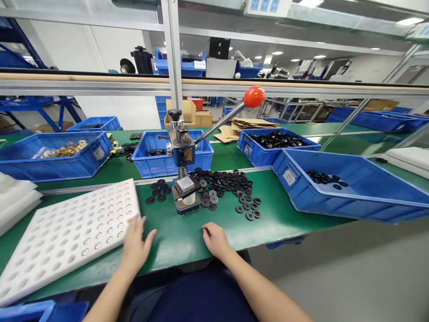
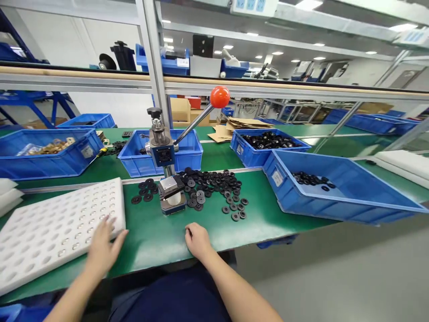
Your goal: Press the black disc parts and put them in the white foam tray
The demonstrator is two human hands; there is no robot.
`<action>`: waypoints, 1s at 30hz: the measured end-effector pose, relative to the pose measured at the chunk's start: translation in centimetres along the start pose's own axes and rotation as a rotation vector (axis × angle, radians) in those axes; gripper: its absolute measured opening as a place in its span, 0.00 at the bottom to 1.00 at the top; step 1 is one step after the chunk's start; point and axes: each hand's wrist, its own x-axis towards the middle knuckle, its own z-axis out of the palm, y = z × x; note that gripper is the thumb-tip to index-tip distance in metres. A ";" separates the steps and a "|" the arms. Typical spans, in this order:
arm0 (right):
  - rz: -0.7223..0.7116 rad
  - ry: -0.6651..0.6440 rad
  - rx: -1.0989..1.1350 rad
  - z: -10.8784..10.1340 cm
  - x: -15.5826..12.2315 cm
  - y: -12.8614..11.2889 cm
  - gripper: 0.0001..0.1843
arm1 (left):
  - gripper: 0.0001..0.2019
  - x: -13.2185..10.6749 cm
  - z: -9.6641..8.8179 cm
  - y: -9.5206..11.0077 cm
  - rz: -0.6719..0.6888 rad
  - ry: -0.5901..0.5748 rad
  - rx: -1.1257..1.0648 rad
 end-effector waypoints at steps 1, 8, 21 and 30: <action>0.009 0.009 0.002 0.0 -0.1 -0.3 0.13 | 0.23 0.0 1.2 1.3 -0.035 -0.012 0.002; 0.129 -0.082 0.000 -1.6 0.8 -0.9 0.13 | 0.12 0.4 2.8 4.5 -0.159 -0.157 -0.075; 0.153 -0.155 -0.098 -0.8 1.3 5.8 0.23 | 0.11 0.3 7.1 1.9 -0.036 -0.133 0.104; 0.199 -0.098 -0.170 -1.8 1.0 2.3 0.24 | 0.09 0.2 7.3 2.4 -0.046 -0.130 0.006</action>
